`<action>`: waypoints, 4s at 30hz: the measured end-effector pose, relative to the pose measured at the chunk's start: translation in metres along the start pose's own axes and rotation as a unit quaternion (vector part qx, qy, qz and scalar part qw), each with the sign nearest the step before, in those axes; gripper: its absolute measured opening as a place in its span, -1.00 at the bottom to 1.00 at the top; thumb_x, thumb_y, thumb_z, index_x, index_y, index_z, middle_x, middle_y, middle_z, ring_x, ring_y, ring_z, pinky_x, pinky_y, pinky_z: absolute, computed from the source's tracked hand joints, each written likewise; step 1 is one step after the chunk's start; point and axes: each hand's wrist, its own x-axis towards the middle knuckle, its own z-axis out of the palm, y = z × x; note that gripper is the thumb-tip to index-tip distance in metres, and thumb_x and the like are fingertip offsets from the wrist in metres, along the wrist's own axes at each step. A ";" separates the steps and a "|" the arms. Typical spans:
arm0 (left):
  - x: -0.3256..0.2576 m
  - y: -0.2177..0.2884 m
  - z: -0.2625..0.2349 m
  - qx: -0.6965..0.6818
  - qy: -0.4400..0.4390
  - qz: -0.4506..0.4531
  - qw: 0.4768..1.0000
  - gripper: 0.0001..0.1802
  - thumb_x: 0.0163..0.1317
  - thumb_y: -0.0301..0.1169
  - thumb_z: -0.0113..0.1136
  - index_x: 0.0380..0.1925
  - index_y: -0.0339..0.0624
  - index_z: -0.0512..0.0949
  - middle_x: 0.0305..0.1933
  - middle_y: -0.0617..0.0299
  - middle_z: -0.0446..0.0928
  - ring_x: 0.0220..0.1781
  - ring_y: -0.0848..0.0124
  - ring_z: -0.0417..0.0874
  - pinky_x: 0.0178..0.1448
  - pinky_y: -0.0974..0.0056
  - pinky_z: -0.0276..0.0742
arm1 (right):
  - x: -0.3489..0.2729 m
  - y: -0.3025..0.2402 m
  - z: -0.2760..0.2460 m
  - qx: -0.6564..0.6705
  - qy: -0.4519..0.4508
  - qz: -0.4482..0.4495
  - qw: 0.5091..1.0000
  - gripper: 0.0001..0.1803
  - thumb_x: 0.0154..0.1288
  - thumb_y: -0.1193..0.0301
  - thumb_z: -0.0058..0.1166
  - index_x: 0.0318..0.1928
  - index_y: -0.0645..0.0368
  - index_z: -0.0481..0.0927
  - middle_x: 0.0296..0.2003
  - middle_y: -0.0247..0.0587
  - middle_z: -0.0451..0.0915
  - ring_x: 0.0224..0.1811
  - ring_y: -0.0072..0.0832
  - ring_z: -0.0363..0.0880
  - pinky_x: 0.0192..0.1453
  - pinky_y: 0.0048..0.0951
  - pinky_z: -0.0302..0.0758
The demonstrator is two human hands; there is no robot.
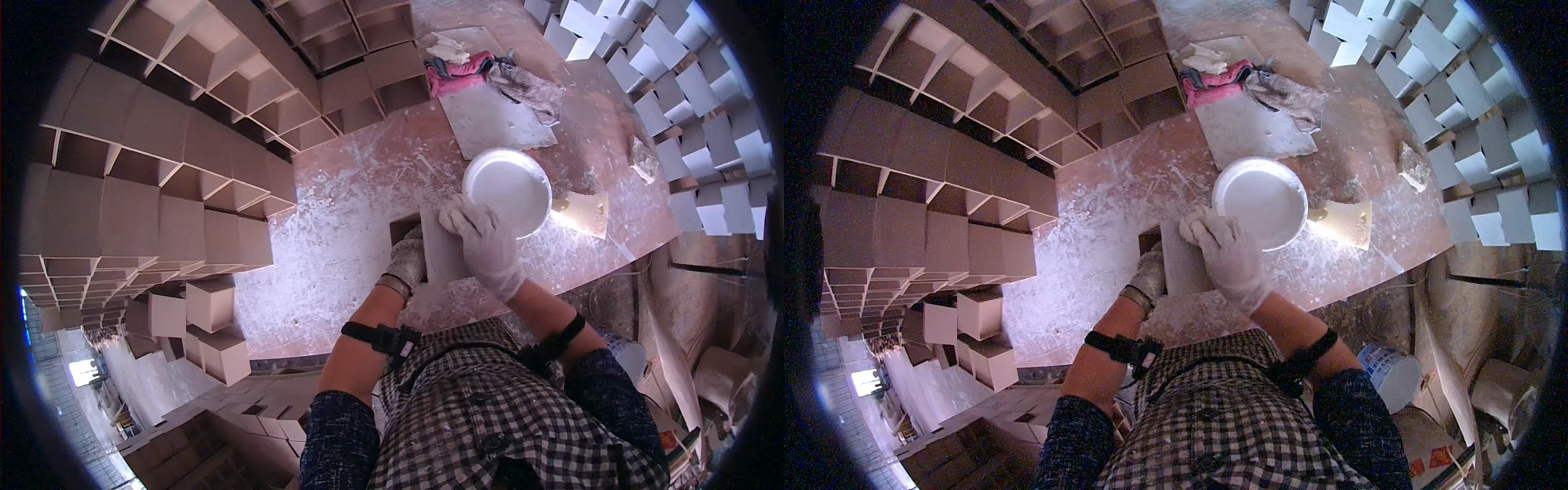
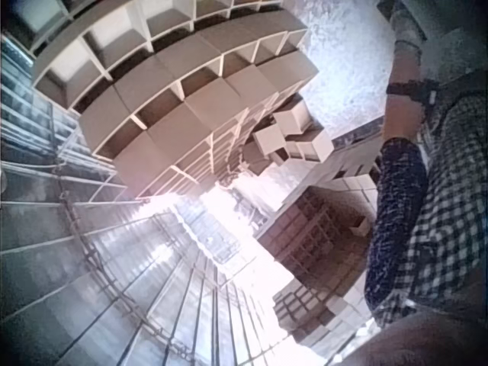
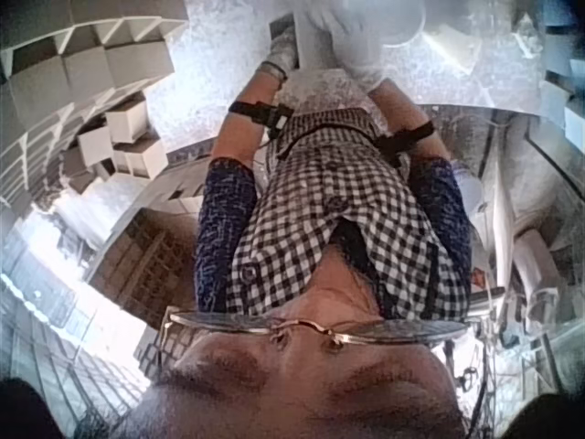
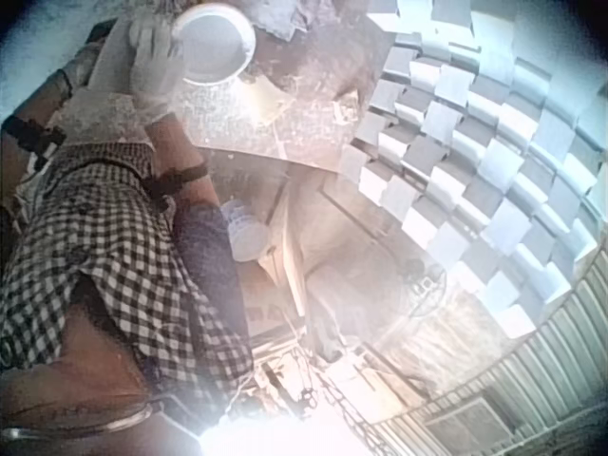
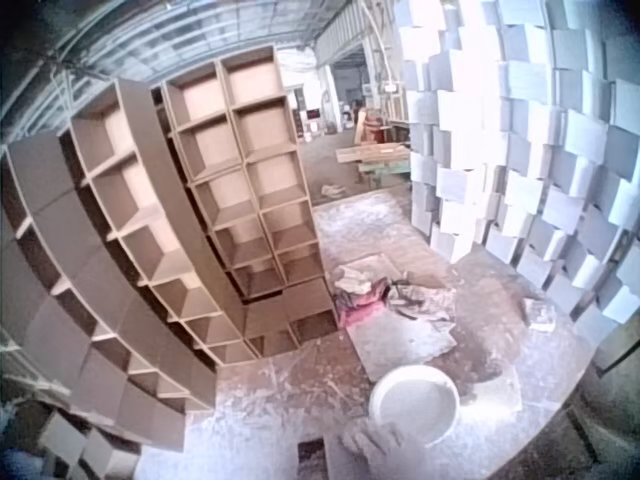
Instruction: The person wipes the sides of a wooden box with a cloth dipped in white liquid, places it on a stack, and then begins wiping another box.
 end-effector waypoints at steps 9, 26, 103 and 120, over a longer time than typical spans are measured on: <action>-0.052 0.083 -0.006 0.256 0.001 -0.026 0.966 -0.43 0.23 -0.06 0.08 0.18 -0.09 0.39 0.24 -0.01 0.41 0.25 0.07 0.43 0.27 0.09 0.35 | -0.099 -0.024 -0.054 0.066 -0.146 0.009 0.987 -0.70 0.10 0.53 0.05 -0.09 0.12 0.53 -0.16 -0.23 0.52 -0.26 -0.28 0.55 -0.21 -0.32 0.52; -0.022 0.033 -0.001 0.111 -0.014 0.001 0.994 -0.41 0.26 0.00 0.04 0.21 -0.06 0.37 0.22 0.03 0.43 0.22 0.17 0.48 0.19 0.14 0.43 | -0.113 -0.033 -0.054 0.049 -0.173 0.044 0.983 -0.72 0.16 0.51 0.02 -0.08 0.13 0.53 -0.04 -0.20 0.47 -0.18 -0.23 0.53 -0.18 -0.23 0.52; -0.007 -0.059 0.002 -0.122 0.046 -0.002 0.992 -0.44 0.27 0.04 -0.01 0.16 -0.04 0.42 0.12 0.02 0.52 0.17 0.10 0.51 0.17 0.08 0.42 | -0.063 0.102 -0.089 0.646 -0.085 0.481 0.586 -0.63 0.19 0.52 0.13 0.01 0.43 0.50 -0.22 -0.07 0.63 -0.34 -0.43 0.65 -0.35 -0.50 0.64; -0.029 -0.027 0.000 -0.096 0.023 0.035 0.994 -0.45 0.31 -0.01 -0.04 0.19 -0.07 0.38 0.18 0.06 0.47 0.20 0.10 0.48 0.17 0.11 0.42 | -0.100 0.037 -0.086 0.614 -0.106 0.471 0.624 -0.55 0.16 0.36 0.10 0.00 0.44 0.52 -0.35 -0.18 0.58 -0.35 -0.53 0.54 -0.22 -0.51 0.51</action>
